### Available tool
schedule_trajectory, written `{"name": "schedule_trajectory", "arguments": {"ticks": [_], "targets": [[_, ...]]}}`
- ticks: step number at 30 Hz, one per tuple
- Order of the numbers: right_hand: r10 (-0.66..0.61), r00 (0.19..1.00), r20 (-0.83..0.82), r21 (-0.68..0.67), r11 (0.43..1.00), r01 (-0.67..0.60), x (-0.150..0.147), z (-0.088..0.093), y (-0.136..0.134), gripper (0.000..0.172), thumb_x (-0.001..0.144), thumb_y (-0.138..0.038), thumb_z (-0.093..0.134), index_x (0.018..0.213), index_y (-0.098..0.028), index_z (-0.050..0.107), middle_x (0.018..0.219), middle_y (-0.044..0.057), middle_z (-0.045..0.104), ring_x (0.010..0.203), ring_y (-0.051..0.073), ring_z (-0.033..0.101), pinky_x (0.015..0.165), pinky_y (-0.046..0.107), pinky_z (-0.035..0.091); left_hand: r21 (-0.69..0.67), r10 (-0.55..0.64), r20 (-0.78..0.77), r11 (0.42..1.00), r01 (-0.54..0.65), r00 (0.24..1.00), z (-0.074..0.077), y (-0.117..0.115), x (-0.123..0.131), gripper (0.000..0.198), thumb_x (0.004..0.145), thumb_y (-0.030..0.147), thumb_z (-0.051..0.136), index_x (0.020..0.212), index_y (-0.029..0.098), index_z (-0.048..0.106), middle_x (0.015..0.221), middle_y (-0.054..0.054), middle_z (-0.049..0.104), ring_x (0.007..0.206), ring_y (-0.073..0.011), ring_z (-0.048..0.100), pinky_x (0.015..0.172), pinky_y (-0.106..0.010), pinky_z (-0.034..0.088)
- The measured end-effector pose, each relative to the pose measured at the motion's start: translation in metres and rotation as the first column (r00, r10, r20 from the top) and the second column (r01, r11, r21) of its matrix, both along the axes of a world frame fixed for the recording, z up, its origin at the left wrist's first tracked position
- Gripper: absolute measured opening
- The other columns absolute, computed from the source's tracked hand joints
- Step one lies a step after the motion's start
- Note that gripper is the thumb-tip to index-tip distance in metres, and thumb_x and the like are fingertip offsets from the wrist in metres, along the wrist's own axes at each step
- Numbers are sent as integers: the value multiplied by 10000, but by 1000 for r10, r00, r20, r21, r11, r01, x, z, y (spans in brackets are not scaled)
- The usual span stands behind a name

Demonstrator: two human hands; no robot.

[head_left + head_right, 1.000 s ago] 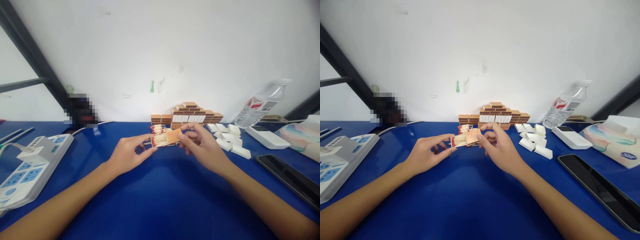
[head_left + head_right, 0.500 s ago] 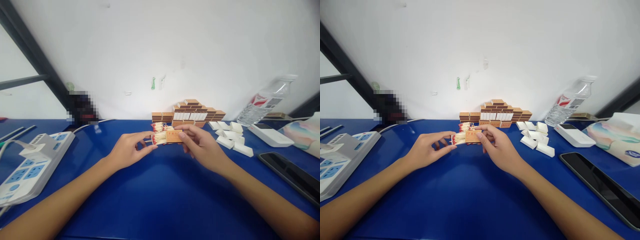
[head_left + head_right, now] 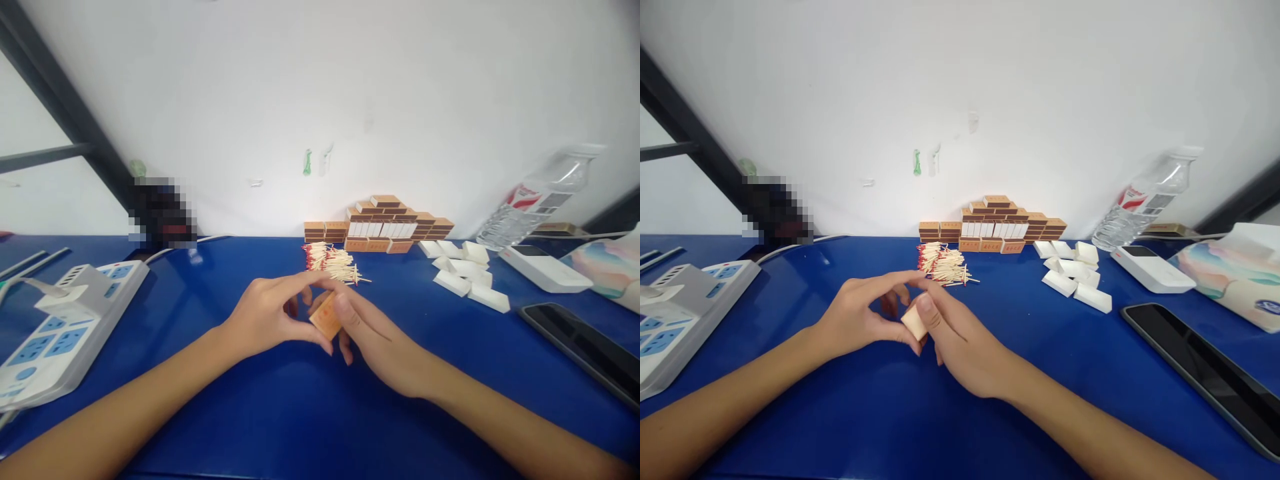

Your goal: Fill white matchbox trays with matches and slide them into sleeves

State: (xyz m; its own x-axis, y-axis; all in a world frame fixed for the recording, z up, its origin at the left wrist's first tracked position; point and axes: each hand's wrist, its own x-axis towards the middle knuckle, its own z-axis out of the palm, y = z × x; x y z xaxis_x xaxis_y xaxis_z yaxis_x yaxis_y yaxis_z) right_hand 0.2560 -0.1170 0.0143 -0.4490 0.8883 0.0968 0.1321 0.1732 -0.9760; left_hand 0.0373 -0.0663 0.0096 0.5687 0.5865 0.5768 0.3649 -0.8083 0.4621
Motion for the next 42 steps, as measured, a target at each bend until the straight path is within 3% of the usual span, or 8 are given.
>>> {"name": "schedule_trajectory", "arguments": {"ticks": [2, 8, 12, 17, 24, 28, 34, 42], "targets": [[9, 1000, -2, -25, 1000, -10, 1, -1, 0, 599, 1048, -646, 340, 1517, -292, 454, 840, 26, 618, 655, 154, 585, 552, 284, 525, -1, 5, 1, 1000, -5, 1000, 0, -2, 1, 744, 715, 574, 866, 1341, 237, 646, 871, 13, 746, 574, -80, 620, 596, -211, 578], [-39, 999, -14, -70, 997, 38, 16, 1, 14, 630, 1043, -659, 341, 1493, -232, 454, 877, 55, 646, 701, 171, 625, 514, 272, 491, -112, 59, 31, 992, -55, 998, 10, 2, 5, 181, 872, 335, 762, 991, 199, 751, 784, 15, 743, 566, -74, 630, 546, -186, 532], [-17, 998, 59, -43, 999, 19, 17, 5, 13, 505, 1044, -584, 448, 1377, -217, 546, 769, -1, 621, 543, 114, 523, 488, 253, 457, -296, 26, 11, 955, -21, 1000, 12, 6, 11, 367, 883, 387, 753, 1208, 223, 709, 902, -12, 755, 622, -88, 654, 540, -188, 530], [-80, 995, 61, 17, 997, 79, 18, 4, 15, 591, 1062, -531, 426, 1558, -232, 311, 898, 22, 661, 662, 149, 620, 570, 286, 499, -257, -23, -92, 966, -1, 995, 19, 19, 10, 360, 857, 429, 779, 1139, 209, 735, 913, -26, 734, 656, -101, 642, 583, -212, 531], [-393, 876, 279, 367, 887, 281, 40, 4, 38, 562, 1071, -526, 374, 1503, -166, 362, 820, 25, 681, 726, 217, 644, 687, 333, 461, -68, 271, -210, 954, -291, 939, 54, 104, 27, 317, 821, 451, 788, 1020, 205, 773, 935, -27, 776, 662, -139, 673, 616, -259, 499], [-504, 781, 369, 492, 819, 296, 52, 7, 47, 463, 1077, -485, 369, 1375, -154, 496, 776, 26, 678, 724, 227, 644, 673, 322, 407, -28, 370, -218, 923, -385, 903, 51, 141, 52, 346, 850, 332, 764, 1159, 179, 730, 1024, -63, 788, 752, -168, 699, 703, -284, 521], [-568, 716, 406, 572, 769, 286, 60, 10, 52, 332, 1066, -442, 416, 1123, -190, 626, 728, 22, 673, 651, 202, 607, 629, 306, 355, 45, 490, -219, 869, -493, 844, 35, 136, 63, 295, 830, 291, 769, 1107, 198, 732, 1105, -76, 770, 1026, -255, 694, 888, -352, 513], [-561, 699, 443, 594, 768, 240, 58, 4, 53, 284, 1060, -411, 461, 1038, -202, 651, 729, 13, 693, 652, 180, 611, 630, 291, 354, 15, 518, -230, 848, -529, 824, 34, 150, 78, 208, 855, 383, 773, 989, 229, 737, 951, -9, 798, 873, -189, 731, 767, -283, 510]]}}
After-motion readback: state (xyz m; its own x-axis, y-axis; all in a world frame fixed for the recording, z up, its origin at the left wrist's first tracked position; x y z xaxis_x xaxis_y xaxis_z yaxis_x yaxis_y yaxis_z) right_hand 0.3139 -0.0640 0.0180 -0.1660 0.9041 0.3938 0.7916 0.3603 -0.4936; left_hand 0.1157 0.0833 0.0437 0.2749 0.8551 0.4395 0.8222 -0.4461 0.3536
